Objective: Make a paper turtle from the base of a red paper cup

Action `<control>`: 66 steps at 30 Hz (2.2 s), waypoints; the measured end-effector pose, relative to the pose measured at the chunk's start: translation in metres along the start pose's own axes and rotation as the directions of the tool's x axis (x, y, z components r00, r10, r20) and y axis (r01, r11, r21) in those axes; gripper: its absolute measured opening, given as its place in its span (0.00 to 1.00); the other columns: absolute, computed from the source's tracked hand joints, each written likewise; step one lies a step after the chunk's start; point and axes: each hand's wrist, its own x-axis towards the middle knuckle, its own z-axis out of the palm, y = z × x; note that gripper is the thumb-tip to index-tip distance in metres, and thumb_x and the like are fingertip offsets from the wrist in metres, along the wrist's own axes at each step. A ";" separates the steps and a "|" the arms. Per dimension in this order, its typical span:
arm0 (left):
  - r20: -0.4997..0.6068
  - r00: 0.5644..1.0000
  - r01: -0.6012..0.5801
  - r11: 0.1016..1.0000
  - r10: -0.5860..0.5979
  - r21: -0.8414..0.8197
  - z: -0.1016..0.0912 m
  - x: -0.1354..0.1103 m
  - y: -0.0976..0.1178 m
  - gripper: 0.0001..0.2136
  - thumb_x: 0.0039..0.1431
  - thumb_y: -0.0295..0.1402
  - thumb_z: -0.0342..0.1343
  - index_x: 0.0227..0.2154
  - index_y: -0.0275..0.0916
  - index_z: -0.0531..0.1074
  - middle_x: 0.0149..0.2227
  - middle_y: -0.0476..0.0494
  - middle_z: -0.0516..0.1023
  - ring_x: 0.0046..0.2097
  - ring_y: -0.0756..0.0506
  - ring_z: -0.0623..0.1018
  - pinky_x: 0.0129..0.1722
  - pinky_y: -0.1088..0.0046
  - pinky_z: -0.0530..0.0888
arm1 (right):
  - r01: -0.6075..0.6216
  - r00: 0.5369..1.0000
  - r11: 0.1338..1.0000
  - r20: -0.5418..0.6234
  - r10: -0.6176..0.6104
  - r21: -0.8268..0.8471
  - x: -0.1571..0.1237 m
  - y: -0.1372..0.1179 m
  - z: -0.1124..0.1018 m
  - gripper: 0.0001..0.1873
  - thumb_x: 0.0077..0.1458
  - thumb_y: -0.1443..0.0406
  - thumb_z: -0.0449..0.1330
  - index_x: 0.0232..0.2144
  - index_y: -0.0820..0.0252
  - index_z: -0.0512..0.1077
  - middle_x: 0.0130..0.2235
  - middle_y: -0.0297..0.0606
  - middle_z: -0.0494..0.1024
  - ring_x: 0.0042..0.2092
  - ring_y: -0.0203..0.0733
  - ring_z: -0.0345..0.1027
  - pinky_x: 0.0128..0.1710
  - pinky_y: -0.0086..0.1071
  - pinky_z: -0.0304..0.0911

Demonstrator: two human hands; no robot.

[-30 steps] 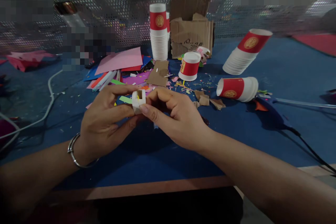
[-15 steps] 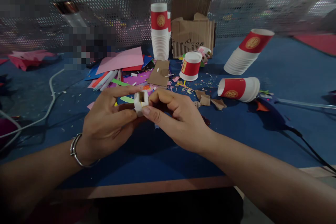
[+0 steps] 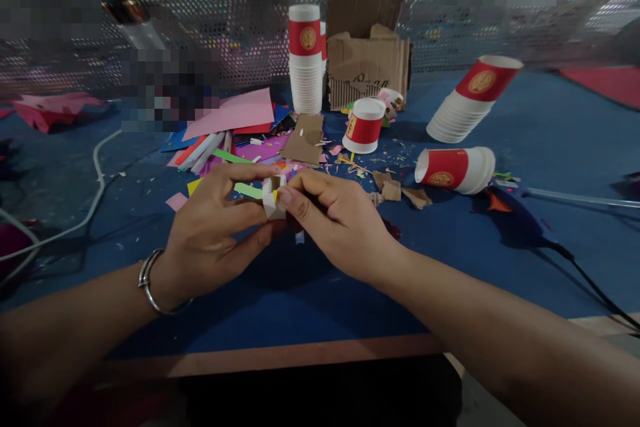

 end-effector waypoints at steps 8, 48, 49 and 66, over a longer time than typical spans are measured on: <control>-0.004 0.993 0.114 0.988 -0.115 -0.101 -0.004 0.006 0.003 0.09 0.74 0.33 0.60 0.35 0.45 0.81 0.55 0.37 0.83 0.57 0.39 0.82 0.57 0.51 0.83 | -0.023 0.998 0.999 -0.059 0.025 0.029 -0.003 0.000 0.003 0.17 0.70 0.51 0.68 0.36 0.58 0.75 0.31 0.32 0.79 0.31 0.35 0.73 0.32 0.29 0.67; 0.024 0.994 0.109 0.961 -0.106 -0.253 -0.005 0.005 -0.024 0.10 0.63 0.31 0.74 0.33 0.43 0.77 0.55 0.41 0.85 0.57 0.40 0.85 0.58 0.54 0.82 | 0.113 0.971 0.994 -0.212 -0.109 0.004 0.000 0.006 -0.001 0.09 0.67 0.66 0.68 0.48 0.55 0.74 0.39 0.33 0.76 0.35 0.34 0.73 0.31 0.29 0.70; 0.020 0.995 0.100 0.969 -0.098 -0.227 -0.005 0.005 -0.023 0.10 0.63 0.30 0.74 0.33 0.43 0.77 0.56 0.41 0.85 0.57 0.40 0.85 0.58 0.54 0.82 | 0.118 0.973 0.993 -0.200 -0.115 0.004 0.000 0.006 -0.001 0.10 0.67 0.66 0.68 0.48 0.55 0.74 0.39 0.33 0.76 0.35 0.34 0.73 0.31 0.29 0.71; -0.041 0.997 -0.067 0.998 0.067 -0.002 -0.005 0.002 -0.009 0.07 0.66 0.26 0.68 0.42 0.45 0.81 0.59 0.40 0.82 0.59 0.39 0.83 0.57 0.56 0.85 | 0.116 0.989 0.993 -0.091 -0.118 -0.026 -0.001 -0.006 -0.001 0.04 0.68 0.68 0.66 0.39 0.56 0.73 0.38 0.35 0.79 0.38 0.36 0.75 0.36 0.30 0.74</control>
